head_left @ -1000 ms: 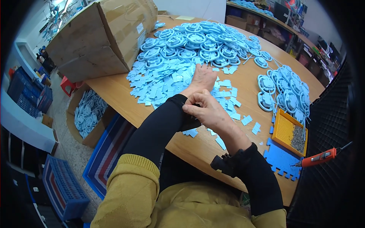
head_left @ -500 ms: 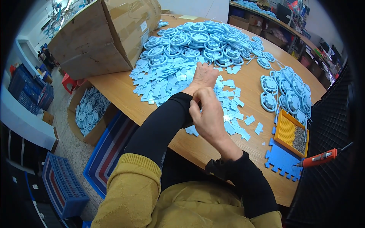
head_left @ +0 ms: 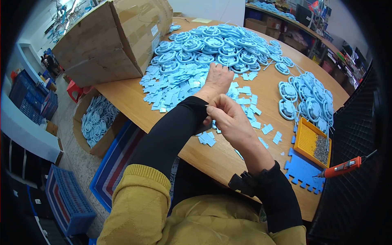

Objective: The person is assembling or sorting light blue circular plastic components at a workshop table.

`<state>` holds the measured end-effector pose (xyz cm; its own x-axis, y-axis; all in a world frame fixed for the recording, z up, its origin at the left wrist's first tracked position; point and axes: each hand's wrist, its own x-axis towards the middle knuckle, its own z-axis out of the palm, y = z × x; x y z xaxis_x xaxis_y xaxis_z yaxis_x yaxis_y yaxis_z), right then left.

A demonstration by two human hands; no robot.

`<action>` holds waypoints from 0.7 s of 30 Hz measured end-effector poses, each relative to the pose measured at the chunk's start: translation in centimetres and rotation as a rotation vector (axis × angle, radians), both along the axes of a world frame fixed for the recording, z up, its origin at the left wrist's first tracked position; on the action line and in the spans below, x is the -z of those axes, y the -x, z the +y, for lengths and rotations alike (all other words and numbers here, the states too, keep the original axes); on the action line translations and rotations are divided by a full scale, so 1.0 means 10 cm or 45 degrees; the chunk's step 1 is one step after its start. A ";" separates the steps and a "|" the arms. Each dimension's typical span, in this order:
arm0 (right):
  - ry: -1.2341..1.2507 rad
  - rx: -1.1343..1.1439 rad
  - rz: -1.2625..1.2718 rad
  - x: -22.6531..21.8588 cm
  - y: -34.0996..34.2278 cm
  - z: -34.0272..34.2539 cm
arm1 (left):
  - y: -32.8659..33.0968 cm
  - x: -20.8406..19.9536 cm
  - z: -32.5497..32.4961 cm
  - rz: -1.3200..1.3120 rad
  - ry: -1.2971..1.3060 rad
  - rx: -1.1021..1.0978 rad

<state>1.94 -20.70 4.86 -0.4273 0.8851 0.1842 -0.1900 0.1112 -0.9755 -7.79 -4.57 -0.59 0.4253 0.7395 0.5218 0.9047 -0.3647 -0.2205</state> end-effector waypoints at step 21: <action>0.264 -0.287 0.210 0.07 -0.06 -0.03 | 0.07 -0.07 -0.10 0.018 -0.056 0.030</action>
<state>2.59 -20.98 4.19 -0.5961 0.7975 0.0931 -0.3442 -0.1491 -0.9270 -8.48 -5.58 0.15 0.4498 0.7059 0.5471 0.8927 -0.3753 -0.2495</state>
